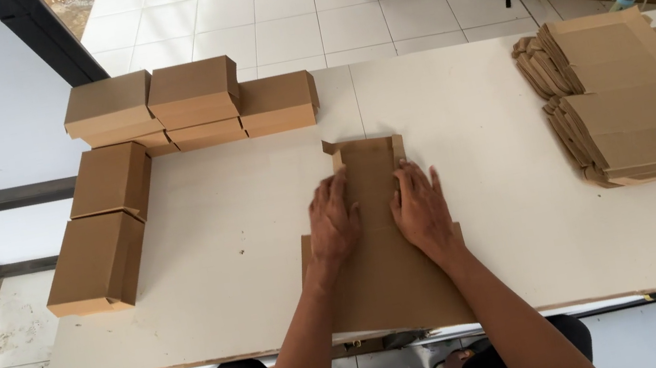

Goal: The person folds flat cardboard sheets into small rectangular boxes by hand, then places each finished box into a growing stack on the left side of the table. The process is repeated multiple times with consistent folding and stacking.

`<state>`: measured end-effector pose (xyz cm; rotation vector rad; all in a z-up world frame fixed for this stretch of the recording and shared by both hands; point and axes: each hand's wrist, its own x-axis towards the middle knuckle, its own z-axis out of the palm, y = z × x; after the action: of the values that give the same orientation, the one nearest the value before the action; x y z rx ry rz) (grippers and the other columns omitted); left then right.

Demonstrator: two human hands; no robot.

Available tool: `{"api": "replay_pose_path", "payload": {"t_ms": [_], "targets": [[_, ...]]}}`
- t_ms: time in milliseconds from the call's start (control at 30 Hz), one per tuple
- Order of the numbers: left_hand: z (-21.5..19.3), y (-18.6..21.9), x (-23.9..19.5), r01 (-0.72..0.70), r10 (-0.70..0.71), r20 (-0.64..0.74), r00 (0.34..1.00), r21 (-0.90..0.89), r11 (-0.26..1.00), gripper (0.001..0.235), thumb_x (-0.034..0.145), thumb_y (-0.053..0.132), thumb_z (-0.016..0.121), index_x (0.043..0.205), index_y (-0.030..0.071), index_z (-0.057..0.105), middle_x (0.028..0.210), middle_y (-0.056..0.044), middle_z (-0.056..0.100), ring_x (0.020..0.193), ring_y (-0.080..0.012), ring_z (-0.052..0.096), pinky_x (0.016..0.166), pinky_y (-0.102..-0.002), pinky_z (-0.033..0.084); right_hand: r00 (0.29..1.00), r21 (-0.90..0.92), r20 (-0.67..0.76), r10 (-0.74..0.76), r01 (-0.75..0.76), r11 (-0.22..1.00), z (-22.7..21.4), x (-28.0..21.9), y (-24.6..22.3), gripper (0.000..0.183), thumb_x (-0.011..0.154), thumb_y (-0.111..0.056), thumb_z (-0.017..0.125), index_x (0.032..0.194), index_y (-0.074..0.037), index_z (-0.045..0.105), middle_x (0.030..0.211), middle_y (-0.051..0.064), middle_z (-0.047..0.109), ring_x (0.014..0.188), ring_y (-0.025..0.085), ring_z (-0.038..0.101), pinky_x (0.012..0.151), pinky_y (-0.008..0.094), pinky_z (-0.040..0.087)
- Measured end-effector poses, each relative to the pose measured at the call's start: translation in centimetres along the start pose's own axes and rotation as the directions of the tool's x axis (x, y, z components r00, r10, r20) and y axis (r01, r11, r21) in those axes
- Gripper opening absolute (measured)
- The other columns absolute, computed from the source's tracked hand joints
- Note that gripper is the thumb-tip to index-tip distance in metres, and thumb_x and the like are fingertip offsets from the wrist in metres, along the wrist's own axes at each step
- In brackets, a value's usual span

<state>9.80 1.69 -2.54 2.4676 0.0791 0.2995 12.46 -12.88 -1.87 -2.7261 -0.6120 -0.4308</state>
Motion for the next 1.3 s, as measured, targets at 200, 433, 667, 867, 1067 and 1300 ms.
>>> {"api": "replay_pose_path", "payload": {"t_ms": [200,433,667,867,1067,1300], "targets": [[-0.4,1.9,0.9,-0.049,0.028,0.065,0.998,0.351,0.935,0.055,0.073,0.024,0.039,0.126,0.011,0.034,0.124,-0.009,0.035,0.114,-0.0195,0.031,0.091,-0.040,0.030,0.943,-0.121,0.330,0.039,0.001,0.993,-0.4,1.8,-0.5,0.051,0.080,-0.014,0.031,0.129,-0.002,0.025,0.137,0.017,0.022,0.128,0.028,0.021,0.104,0.047,0.012],[2.7,0.7,1.7,-0.073,0.063,0.036,0.997,0.465,0.882,0.049,0.080,0.030,0.034,0.124,0.009,0.038,0.126,-0.011,0.039,0.119,-0.0192,0.028,0.090,-0.037,0.025,0.997,-0.072,-0.038,-0.063,0.060,0.996,2.0,1.3,0.4,0.035,0.078,-0.012,0.044,0.110,0.000,0.051,0.116,0.017,0.050,0.112,0.027,0.045,0.099,0.040,0.029],[1.3,1.4,1.4,-0.345,0.353,0.018,0.935,0.262,0.901,0.033,0.082,0.015,0.038,0.113,0.011,0.046,0.112,-0.012,0.048,0.113,-0.0290,0.038,0.089,-0.039,0.036,0.973,-0.070,-0.107,-0.203,0.196,0.978,3.9,1.1,1.4,0.019,0.078,-0.015,0.051,0.095,-0.008,0.056,0.088,0.009,0.055,0.093,0.023,0.053,0.085,0.037,0.041],[0.7,2.6,2.1,-0.134,0.108,0.101,0.989,0.304,0.943,0.037,0.083,0.025,0.033,0.120,0.019,0.037,0.127,-0.013,0.036,0.122,-0.0302,0.029,0.092,-0.041,0.034,0.995,-0.164,-0.039,0.087,-0.092,0.982,1.3,1.4,0.4,0.030,0.081,-0.025,0.043,0.107,-0.010,0.047,0.107,0.011,0.049,0.108,0.026,0.045,0.085,0.042,0.035],[3.8,-1.8,6.2,0.112,-0.082,-0.099,0.992,0.358,0.927,0.023,0.081,0.026,0.039,0.099,0.016,0.049,0.100,-0.004,0.043,0.099,-0.0197,0.040,0.079,-0.034,0.037,0.962,-0.140,0.028,0.271,-0.265,0.954,4.0,5.1,2.3,0.024,0.082,-0.026,0.044,0.098,-0.009,0.050,0.092,0.006,0.048,0.092,0.022,0.049,0.079,0.038,0.037],[2.8,-0.3,6.3,0.296,-0.238,-0.210,0.948,0.311,0.903,0.049,0.074,0.024,0.044,0.117,0.002,0.037,0.110,-0.008,0.030,0.096,-0.0231,0.030,0.077,-0.029,0.041,0.921,-0.065,0.023,0.388,-0.386,0.920,2.4,6.3,0.8,0.038,0.085,-0.024,0.042,0.115,-0.001,0.044,0.097,0.009,0.040,0.089,0.025,0.042,0.073,0.036,0.033]]}}
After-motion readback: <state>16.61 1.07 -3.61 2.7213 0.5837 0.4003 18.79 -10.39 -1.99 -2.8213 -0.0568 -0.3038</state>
